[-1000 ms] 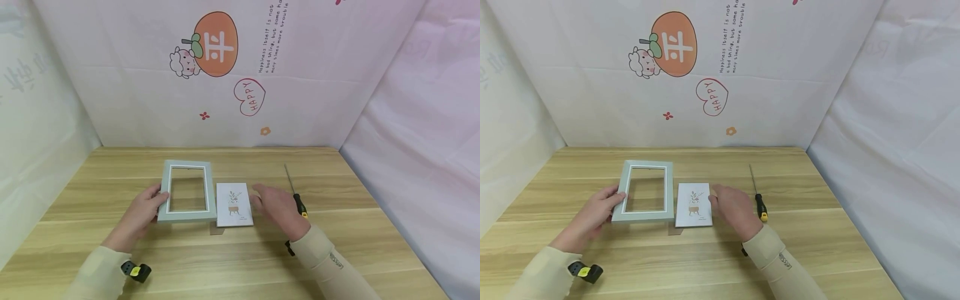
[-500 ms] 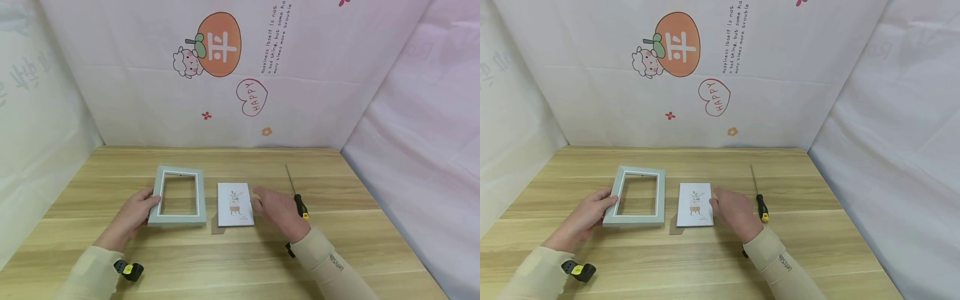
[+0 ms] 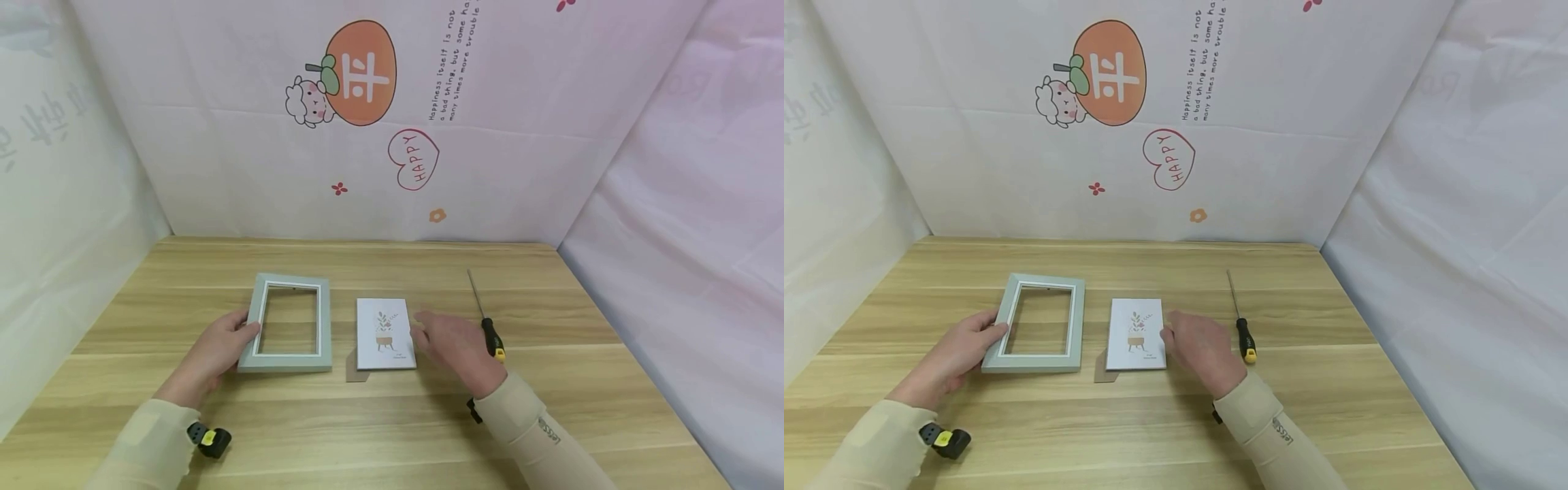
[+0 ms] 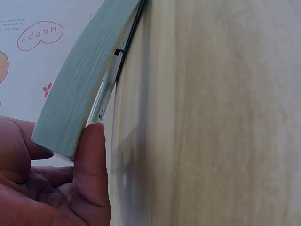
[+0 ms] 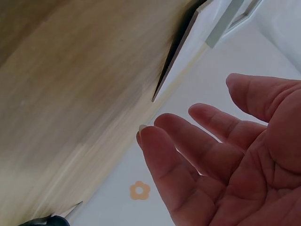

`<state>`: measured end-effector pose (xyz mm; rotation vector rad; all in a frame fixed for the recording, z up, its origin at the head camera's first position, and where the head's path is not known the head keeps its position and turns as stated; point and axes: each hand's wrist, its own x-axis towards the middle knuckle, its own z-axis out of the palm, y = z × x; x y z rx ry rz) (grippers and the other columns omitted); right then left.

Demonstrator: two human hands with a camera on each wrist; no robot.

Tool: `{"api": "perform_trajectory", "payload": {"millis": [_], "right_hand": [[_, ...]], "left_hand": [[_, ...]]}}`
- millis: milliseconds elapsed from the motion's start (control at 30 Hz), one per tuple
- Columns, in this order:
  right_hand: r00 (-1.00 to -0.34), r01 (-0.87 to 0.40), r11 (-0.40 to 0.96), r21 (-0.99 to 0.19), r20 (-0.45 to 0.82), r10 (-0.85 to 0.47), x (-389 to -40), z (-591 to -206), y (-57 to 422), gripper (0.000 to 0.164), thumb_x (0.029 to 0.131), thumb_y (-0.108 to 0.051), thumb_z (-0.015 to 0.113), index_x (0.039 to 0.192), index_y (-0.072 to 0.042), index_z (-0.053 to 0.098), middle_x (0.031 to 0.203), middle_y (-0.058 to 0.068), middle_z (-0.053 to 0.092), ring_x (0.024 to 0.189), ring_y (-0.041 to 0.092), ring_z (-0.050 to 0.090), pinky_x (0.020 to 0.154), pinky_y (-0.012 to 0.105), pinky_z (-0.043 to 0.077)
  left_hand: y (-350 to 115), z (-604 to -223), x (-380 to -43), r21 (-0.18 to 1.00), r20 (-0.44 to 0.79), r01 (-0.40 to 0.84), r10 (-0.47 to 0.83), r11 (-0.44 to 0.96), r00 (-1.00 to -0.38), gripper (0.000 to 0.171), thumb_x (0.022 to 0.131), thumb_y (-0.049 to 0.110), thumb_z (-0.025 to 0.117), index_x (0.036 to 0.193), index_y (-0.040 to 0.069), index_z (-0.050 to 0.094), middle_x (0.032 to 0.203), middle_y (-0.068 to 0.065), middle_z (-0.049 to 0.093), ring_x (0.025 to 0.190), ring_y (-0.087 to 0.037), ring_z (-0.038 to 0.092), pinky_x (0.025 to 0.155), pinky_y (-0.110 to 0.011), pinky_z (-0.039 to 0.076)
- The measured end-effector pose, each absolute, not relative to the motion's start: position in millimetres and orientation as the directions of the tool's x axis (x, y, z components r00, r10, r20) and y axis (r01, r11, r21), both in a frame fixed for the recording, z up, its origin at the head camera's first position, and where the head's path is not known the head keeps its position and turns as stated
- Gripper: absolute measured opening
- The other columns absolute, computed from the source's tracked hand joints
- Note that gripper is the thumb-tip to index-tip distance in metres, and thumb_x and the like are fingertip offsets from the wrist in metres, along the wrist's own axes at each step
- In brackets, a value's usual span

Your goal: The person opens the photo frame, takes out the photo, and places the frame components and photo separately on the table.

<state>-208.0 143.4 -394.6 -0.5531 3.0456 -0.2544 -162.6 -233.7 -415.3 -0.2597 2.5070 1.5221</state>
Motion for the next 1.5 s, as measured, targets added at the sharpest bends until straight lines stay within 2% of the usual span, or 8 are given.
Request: {"api": "perform_trajectory", "payload": {"millis": [100, 167, 233, 367, 467, 667, 900, 1500], "right_hand": [[-0.933, -0.353, 0.921, -0.166, -0.009, -0.359, -207.2, -395.9, 144.2, 0.023, 0.097, -0.035, 0.052, 0.100, -0.017, 0.066, 0.064, -0.003, 0.052, 0.053, 0.012, 0.040, 0.046, 0.031, 0.033], [-0.932, -0.355, 0.919, -0.172, -0.009, -0.362, -206.7, -397.0, 145.0, 0.024, 0.097, -0.034, 0.052, 0.081, -0.017, 0.055, 0.058, -0.003, 0.041, 0.052, 0.013, 0.036, 0.047, 0.030, 0.028], [-0.930, -0.361, 0.916, -0.175, -0.007, -0.368, -206.3, -398.1, 145.9, 0.031, 0.098, -0.033, 0.051, 0.074, -0.016, 0.044, 0.057, -0.004, 0.032, 0.051, 0.013, 0.032, 0.047, 0.030, 0.025], [-0.927, -0.368, 0.913, -0.174, -0.002, -0.374, -206.0, -400.4, 147.5, 0.030, 0.098, -0.035, 0.051, 0.074, -0.018, 0.044, 0.056, -0.005, 0.031, 0.050, 0.013, 0.033, 0.047, 0.030, 0.025], [-0.927, -0.369, 0.913, -0.175, -0.010, -0.376, -206.2, -401.8, 147.7, 0.028, 0.098, -0.036, 0.051, 0.077, -0.018, 0.047, 0.056, -0.004, 0.033, 0.051, 0.013, 0.035, 0.047, 0.031, 0.027], [-0.926, -0.362, 0.915, -0.176, -0.041, -0.374, -205.5, -402.5, 147.6, 0.025, 0.097, -0.038, 0.051, 0.083, -0.018, 0.052, 0.057, -0.003, 0.037, 0.051, 0.014, 0.038, 0.046, 0.031, 0.031], [-0.925, -0.365, 0.915, -0.175, -0.049, -0.378, -203.9, -403.4, 148.8, 0.026, 0.094, -0.034, 0.053, 0.076, -0.017, 0.046, 0.058, -0.003, 0.035, 0.050, 0.014, 0.035, 0.047, 0.031, 0.028], [-0.924, -0.358, 0.925, -0.128, -0.097, -0.371, -202.5, -404.4, 148.1, 0.023, 0.094, -0.036, 0.054, 0.081, -0.019, 0.047, 0.062, -0.001, 0.042, 0.054, 0.016, 0.041, 0.048, 0.032, 0.031]], "left_hand": [[-234.0, -416.2, -163.1, 0.820, -0.242, -0.231, -0.048, 0.523, -0.969, 0.068, 0.102, 0.038, 0.041, 0.150, -0.007, 0.026, 0.147, -0.032, 0.037, 0.123, -0.038, 0.047, 0.097, -0.053, 0.046], [-234.7, -417.3, -163.5, 0.791, -0.233, -0.222, -0.055, 0.571, -0.971, 0.068, 0.101, 0.038, 0.044, 0.148, -0.009, 0.029, 0.144, -0.032, 0.041, 0.120, -0.037, 0.049, 0.095, -0.053, 0.047], [-235.7, -418.3, -164.0, 0.761, -0.218, -0.204, -0.055, 0.616, -0.975, 0.068, 0.100, 0.038, 0.047, 0.145, -0.010, 0.033, 0.140, -0.033, 0.045, 0.114, -0.035, 0.052, 0.090, -0.051, 0.050], [-236.4, -419.2, -165.0, 0.677, -0.177, -0.169, -0.064, 0.717, -0.982, 0.063, 0.097, 0.039, 0.052, 0.137, -0.009, 0.045, 0.126, -0.028, 0.057, 0.095, -0.029, 0.058, 0.075, -0.043, 0.053], [-235.8, -418.1, -165.5, 0.589, -0.150, -0.155, -0.081, 0.793, -0.985, 0.053, 0.095, 0.041, 0.052, 0.124, -0.003, 0.056, 0.108, -0.019, 0.064, 0.081, -0.024, 0.056, 0.064, -0.038, 0.049], [-232.8, -414.4, -165.7, 0.481, -0.134, -0.155, -0.102, 0.863, -0.986, 0.035, 0.094, 0.040, 0.050, 0.097, 0.007, 0.060, 0.080, -0.007, 0.059, 0.066, -0.022, 0.050, 0.053, -0.036, 0.041], [-230.5, -414.9, -164.6, 0.419, -0.092, -0.115, -0.084, 0.901, -0.992, 0.029, 0.093, 0.035, 0.048, 0.087, 0.008, 0.056, 0.071, -0.006, 0.055, 0.060, -0.021, 0.048, 0.049, -0.036, 0.039], [-226.8, -415.3, -164.3, 0.307, -0.128, -0.139, -0.105, 0.941, -0.986, 0.032, 0.092, 0.033, 0.047, 0.079, 0.005, 0.053, 0.066, -0.009, 0.051, 0.055, -0.022, 0.047, 0.042, -0.036, 0.039]]}}
